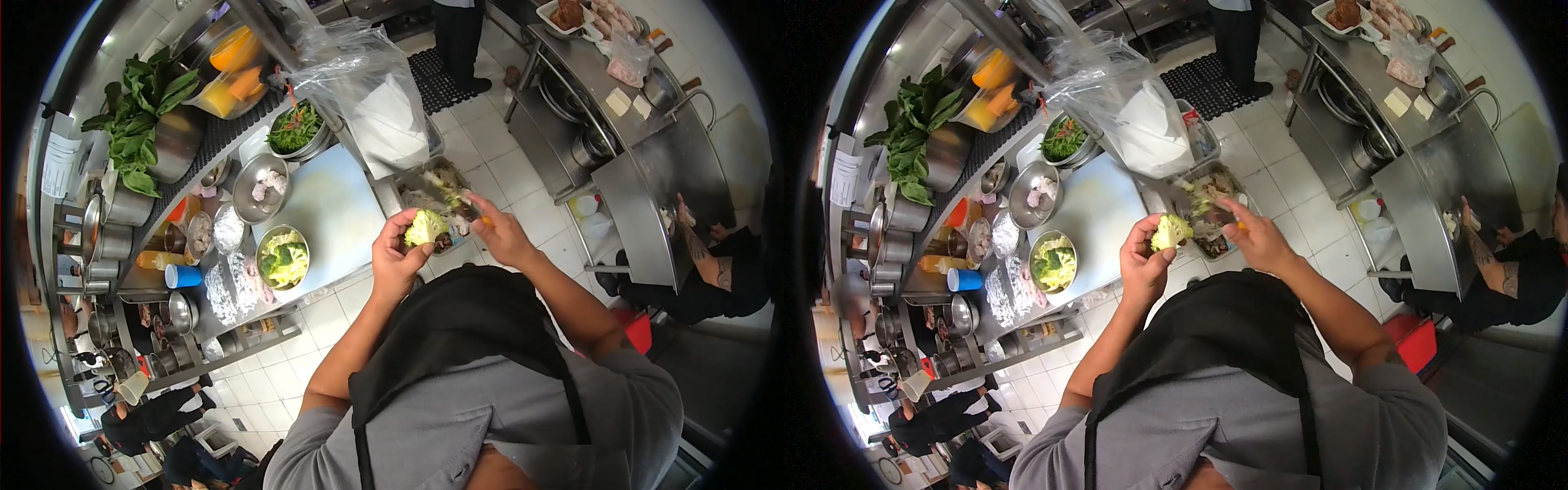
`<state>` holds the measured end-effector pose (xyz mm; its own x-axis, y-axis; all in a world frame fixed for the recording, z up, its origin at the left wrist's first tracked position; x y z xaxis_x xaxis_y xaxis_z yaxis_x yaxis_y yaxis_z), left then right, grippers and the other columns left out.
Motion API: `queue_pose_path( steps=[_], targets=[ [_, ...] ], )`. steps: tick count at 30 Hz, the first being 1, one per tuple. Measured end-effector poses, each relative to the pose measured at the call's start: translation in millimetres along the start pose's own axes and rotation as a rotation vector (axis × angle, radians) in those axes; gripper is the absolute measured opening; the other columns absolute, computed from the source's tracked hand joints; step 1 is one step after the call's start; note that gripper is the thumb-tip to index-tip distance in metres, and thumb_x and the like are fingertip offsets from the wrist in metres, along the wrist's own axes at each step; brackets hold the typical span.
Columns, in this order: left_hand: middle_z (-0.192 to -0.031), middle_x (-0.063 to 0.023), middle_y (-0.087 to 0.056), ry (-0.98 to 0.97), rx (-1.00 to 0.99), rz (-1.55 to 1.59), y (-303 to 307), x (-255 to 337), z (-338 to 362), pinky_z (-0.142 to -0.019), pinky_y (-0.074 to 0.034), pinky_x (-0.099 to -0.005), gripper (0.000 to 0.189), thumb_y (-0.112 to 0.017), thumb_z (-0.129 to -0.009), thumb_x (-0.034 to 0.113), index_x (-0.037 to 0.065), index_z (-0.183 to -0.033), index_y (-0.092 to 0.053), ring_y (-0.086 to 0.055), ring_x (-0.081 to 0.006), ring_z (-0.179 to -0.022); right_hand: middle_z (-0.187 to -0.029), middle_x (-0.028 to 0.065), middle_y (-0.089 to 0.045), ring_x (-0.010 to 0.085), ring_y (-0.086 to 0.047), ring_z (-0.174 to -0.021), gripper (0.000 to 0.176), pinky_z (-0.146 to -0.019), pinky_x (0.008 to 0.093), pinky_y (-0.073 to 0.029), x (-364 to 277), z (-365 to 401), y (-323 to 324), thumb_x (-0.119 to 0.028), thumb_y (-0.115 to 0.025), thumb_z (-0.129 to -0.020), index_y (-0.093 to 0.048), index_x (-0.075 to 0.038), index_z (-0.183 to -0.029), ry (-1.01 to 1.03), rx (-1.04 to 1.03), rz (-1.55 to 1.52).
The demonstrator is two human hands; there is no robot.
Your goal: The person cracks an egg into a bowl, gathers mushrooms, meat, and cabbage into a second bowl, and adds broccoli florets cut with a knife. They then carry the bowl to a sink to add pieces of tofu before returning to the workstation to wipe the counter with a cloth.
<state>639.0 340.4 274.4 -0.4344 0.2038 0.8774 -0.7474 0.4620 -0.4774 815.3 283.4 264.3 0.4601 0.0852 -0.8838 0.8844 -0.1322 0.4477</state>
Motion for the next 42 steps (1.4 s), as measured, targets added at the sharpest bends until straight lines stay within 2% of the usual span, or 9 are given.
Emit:
queue_pose_path(
  steps=[2, 5, 9, 12, 16, 25, 30, 34, 42],
  targets=[
    [-0.118, -0.009, -0.06, 0.051, -0.025, 0.042, 5, -7, -1, -0.096, -0.045, -0.0293, 0.054, -0.068, -0.079, -0.005, -0.002, -0.13, -0.05, -0.057, -0.0161, -0.108, -0.092, 0.0163, -0.068, 0.0304, -0.068, -0.082, 0.055, -0.077, 0.0385, -0.051, 21, 1, 10, -0.044, -0.049, -0.1, -0.042, -0.011, -0.143, 0.023, 0.108, 0.035],
    [-0.118, -0.0101, -0.06, 0.187, -0.068, 0.219, 7, -16, -9, -0.098, -0.044, -0.0307, 0.061, -0.067, -0.077, -0.005, -0.001, -0.133, -0.047, -0.058, -0.018, -0.11, -0.081, 0.0133, -0.064, 0.0262, -0.062, -0.073, 0.058, -0.072, 0.0359, -0.048, 26, 7, 13, -0.046, -0.048, -0.1, -0.039, -0.009, -0.144, -0.168, 0.01, 0.0],
    [-0.116, -0.0137, -0.062, 0.184, 0.042, 0.252, 12, -15, -23, -0.097, -0.045, -0.0343, 0.055, -0.066, -0.077, 0.002, -0.002, -0.129, -0.048, -0.06, -0.0231, -0.106, -0.074, 0.0115, -0.058, 0.022, -0.057, -0.067, 0.061, -0.068, 0.0339, -0.046, 26, -2, 9, -0.047, -0.049, -0.099, -0.036, -0.008, -0.145, -0.242, 0.032, 0.012],
    [-0.115, -0.0124, -0.062, 0.171, 0.085, 0.199, 21, -23, -34, -0.095, -0.046, -0.0341, 0.05, -0.066, -0.078, 0.002, -0.001, -0.125, -0.05, -0.061, -0.0224, -0.105, -0.075, 0.0123, -0.059, 0.0217, -0.058, -0.069, 0.062, -0.069, 0.0341, -0.046, 22, -10, 1, -0.048, -0.049, -0.099, -0.035, -0.008, -0.145, -0.225, 0.023, -0.062],
    [-0.117, -0.0103, -0.063, 0.187, -0.016, 0.218, 10, -21, -36, -0.093, -0.046, -0.0337, 0.046, -0.063, -0.083, 0.007, 0.0, -0.127, -0.052, -0.061, -0.0203, -0.105, -0.074, 0.0126, -0.059, 0.0225, -0.058, -0.068, 0.064, -0.068, 0.0346, -0.047, -7, -16, -1, -0.05, -0.049, -0.098, -0.035, -0.008, -0.145, -0.103, 0.025, -0.091],
    [-0.118, -0.0074, -0.061, 0.17, -0.014, 0.225, 5, -19, -31, -0.095, -0.047, -0.0337, 0.053, -0.063, -0.085, 0.01, 0.002, -0.135, -0.047, -0.06, -0.0189, -0.106, -0.069, 0.0096, -0.058, 0.0246, -0.06, -0.063, 0.065, -0.063, 0.0352, -0.048, -58, -15, -17, -0.052, -0.051, -0.096, -0.04, -0.008, -0.143, 0.102, -0.107, -0.043],
    [-0.116, -0.0057, -0.059, 0.117, 0.039, 0.225, 10, -18, -29, -0.086, -0.05, -0.0257, 0.05, -0.065, -0.086, 0.005, 0.003, -0.132, -0.044, -0.061, -0.0134, -0.101, -0.08, 0.0127, -0.063, 0.0255, -0.063, -0.067, 0.062, -0.064, 0.0367, -0.051, -70, -17, -22, -0.049, -0.053, -0.096, -0.044, -0.007, -0.14, 0.173, -0.132, -0.013],
    [-0.117, -0.0068, -0.058, 0.099, 0.008, 0.217, 6, -16, -30, -0.084, -0.051, -0.0262, 0.047, -0.064, -0.087, 0.004, 0.003, -0.129, -0.044, -0.06, -0.0142, -0.101, -0.093, 0.0146, -0.066, 0.026, -0.065, -0.071, 0.059, -0.066, 0.0365, -0.053, -77, -17, -19, -0.049, -0.053, -0.096, -0.047, -0.008, -0.138, 0.241, -0.103, -0.03],
    [-0.117, -0.008, -0.057, 0.072, -0.014, 0.242, 3, -17, -31, -0.086, -0.051, -0.0279, 0.043, -0.062, -0.087, 0.004, 0.002, -0.127, -0.045, -0.059, -0.0154, -0.103, -0.097, 0.0141, -0.067, 0.0266, -0.066, -0.073, 0.057, -0.066, 0.0367, -0.053, -80, -18, -19, -0.049, -0.053, -0.096, -0.049, -0.009, -0.137, 0.216, -0.147, -0.017]
  ],
)
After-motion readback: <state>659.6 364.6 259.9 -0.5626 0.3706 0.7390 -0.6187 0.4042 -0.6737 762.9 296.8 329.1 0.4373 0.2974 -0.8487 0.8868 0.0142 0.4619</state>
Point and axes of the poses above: each hand's wrist, its own z-axis away from the middle knuckle, its own y-axis out of the back of the hand, x = y × z, the point moved 10 cm from there along -z, towards the middle knuckle
